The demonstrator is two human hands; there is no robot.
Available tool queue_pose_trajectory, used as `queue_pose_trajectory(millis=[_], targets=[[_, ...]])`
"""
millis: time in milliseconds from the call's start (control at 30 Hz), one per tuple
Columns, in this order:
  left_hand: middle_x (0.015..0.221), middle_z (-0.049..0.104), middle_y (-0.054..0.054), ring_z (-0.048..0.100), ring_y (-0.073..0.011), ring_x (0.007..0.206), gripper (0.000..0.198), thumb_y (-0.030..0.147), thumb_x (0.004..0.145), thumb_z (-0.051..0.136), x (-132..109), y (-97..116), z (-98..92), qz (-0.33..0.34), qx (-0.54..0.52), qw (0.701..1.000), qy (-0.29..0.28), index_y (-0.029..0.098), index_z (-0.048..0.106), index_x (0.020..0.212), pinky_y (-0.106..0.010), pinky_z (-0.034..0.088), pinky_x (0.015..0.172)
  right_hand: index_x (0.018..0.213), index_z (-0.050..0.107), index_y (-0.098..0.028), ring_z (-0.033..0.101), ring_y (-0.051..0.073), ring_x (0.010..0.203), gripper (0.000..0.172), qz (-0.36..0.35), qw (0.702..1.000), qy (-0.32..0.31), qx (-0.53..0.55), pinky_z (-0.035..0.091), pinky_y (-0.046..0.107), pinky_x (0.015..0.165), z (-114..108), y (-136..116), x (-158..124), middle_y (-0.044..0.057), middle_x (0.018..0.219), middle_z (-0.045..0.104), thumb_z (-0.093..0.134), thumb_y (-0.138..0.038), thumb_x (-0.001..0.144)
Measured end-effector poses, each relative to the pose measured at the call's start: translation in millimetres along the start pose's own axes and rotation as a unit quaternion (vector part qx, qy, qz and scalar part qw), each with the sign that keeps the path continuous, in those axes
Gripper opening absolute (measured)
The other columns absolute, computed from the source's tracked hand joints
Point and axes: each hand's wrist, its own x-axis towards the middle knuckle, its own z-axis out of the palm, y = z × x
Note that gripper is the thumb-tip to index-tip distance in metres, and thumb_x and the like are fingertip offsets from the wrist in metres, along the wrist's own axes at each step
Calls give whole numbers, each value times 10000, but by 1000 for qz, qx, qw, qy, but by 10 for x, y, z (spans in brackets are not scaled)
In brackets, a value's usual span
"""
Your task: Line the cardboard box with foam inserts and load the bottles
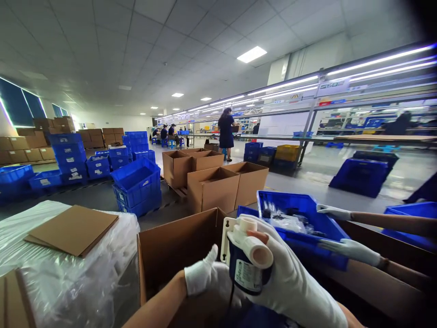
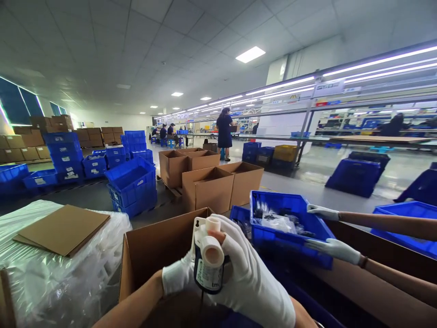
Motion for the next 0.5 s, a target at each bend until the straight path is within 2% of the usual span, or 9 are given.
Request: queue_pose_trajectory(millis=[67,100,133,200,267,367,400,433,500], targets=[[887,710,-120,679,-253,862,1019,780,837,-31,-51,-268,78,-48,-127,983,-122,105,686,1101,-422,494,878,1418,296,-209,497,353,1217,792,-2,1000,9,-21,462,552,1013,-36,88,37,167,1308,471,696,-135,739],[862,704,-107,665,-230,813,1006,803,829,10,-97,-394,122,-65,-173,971,-151,111,701,1063,-392,484,884,1428,288,-204,492,349,1223,799,-7,999,12,-32,459,545,1017,-57,139,47,168,1318,462,689,-131,741],[829,697,-97,644,-209,754,997,824,816,42,-157,-497,157,-79,-194,966,-153,118,716,1017,-365,477,877,1441,277,-197,487,343,1228,812,-14,999,13,-44,457,532,1021,-81,196,51,170,1326,453,681,-124,740],[729,668,-76,575,-173,623,986,860,785,82,-322,-585,168,-85,-182,975,-96,129,732,915,-327,476,807,1464,254,-192,484,334,1228,847,-19,998,6,-64,454,508,1025,-138,334,25,169,1330,444,688,-140,738],[652,625,-54,513,-151,563,973,905,738,150,-525,-472,77,-84,-153,983,-58,134,729,870,-306,468,734,1468,259,-207,500,326,1210,852,5,997,-12,-72,451,491,1032,-190,515,-51,156,1329,454,707,-188,743],[665,627,-44,529,-163,614,931,934,672,333,-768,-17,-243,-68,-64,996,-3,138,719,963,-322,474,736,1438,323,-211,531,310,1177,766,65,993,-51,-87,446,460,1037,-172,885,-240,142,1327,479,700,-245,772],[715,650,-37,555,-171,649,854,895,662,462,-792,150,-384,-73,-27,997,29,160,697,1028,-328,481,749,1424,340,-207,539,304,1165,737,80,990,-65,-94,453,450,1026,-122,1031,-308,138,1318,491,690,-258,777],[770,665,-33,578,-176,682,825,864,655,533,-774,292,-531,-92,-1,995,22,184,660,1106,-333,490,755,1406,360,-204,543,301,1157,719,89,988,-82,-101,463,443,1008,-47,1181,-372,134,1304,503,685,-272,768],[808,653,-8,600,-161,698,703,773,667,641,-600,443,-820,-117,55,992,-8,214,630,1094,-316,499,746,1357,412,-200,548,294,1143,691,90,981,-140,-100,474,425,978,172,1477,-481,122,1280,524,681,-289,728]])
